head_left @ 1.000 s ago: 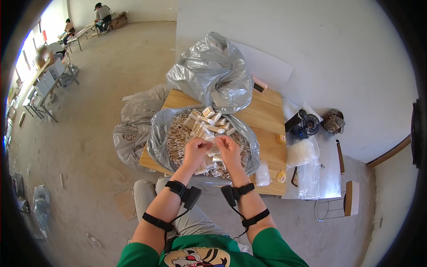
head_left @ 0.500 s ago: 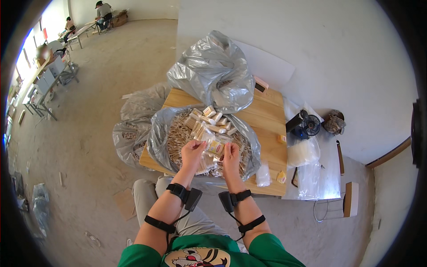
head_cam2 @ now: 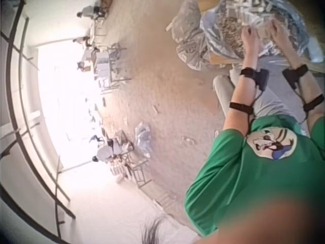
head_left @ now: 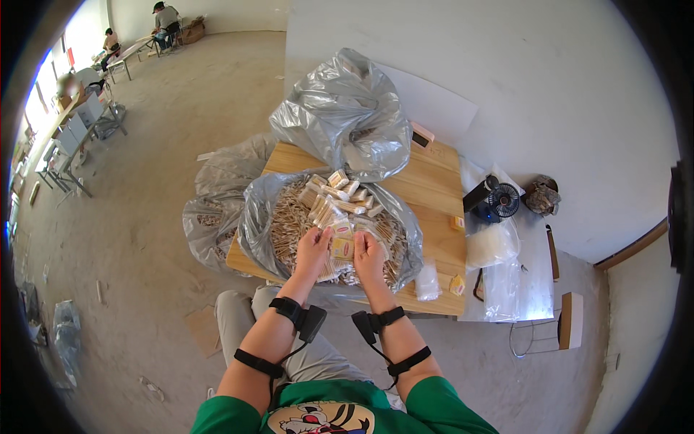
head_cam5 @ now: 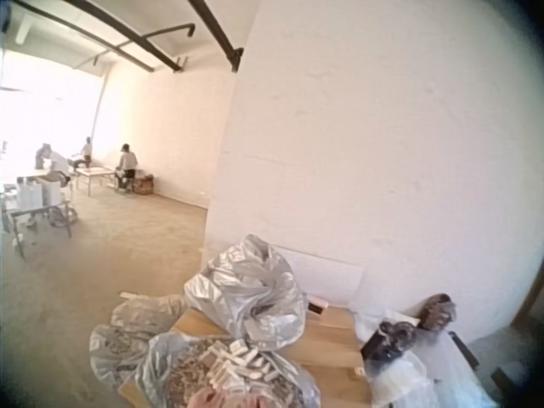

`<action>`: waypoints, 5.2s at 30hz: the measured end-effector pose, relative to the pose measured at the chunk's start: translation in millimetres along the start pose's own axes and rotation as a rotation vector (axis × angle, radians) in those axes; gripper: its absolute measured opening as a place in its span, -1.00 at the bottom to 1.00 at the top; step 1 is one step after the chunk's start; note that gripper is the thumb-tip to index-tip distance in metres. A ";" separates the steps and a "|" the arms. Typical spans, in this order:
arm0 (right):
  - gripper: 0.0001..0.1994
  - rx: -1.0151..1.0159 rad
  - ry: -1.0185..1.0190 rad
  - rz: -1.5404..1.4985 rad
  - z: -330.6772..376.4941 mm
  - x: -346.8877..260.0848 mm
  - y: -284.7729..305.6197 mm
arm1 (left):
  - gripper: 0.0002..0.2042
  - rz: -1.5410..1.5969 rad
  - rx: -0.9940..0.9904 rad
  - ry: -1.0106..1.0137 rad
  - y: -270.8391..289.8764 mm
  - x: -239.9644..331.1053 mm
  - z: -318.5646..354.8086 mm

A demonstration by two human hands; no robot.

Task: Sorting and packing wooden sticks and small packets into plastic bags.

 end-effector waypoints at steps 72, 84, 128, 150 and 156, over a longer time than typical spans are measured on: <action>-0.86 0.382 -0.102 0.996 81.6 151.5 321.8 | -0.69 0.032 -0.019 0.125 -32.0 -10.0 35.4; -0.77 0.311 -0.228 0.416 93.4 111.4 269.6 | -0.65 -0.347 -0.356 -0.192 -111.0 18.9 74.2; -0.57 0.155 -0.084 0.631 56.1 138.0 202.9 | -0.51 -1.118 -0.084 -0.534 -7.2 -3.3 34.0; -0.71 -0.124 -0.450 -0.478 63.0 30.6 47.9 | -0.84 -0.161 -0.390 0.030 -9.2 1.1 52.4; -0.73 -0.087 -0.396 -0.395 58.8 28.8 59.2 | -0.85 -0.362 -0.628 0.084 -25.0 5.8 67.2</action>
Point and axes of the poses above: each hand's wrist, its own z-axis away from the middle knuckle, its own y-axis out of the back of the hand, x = y × z, the point moved 7 cm from there along -z, towards the middle knuckle, and after that the axes turned 9 degrees about -z, right-handed, at the moved point
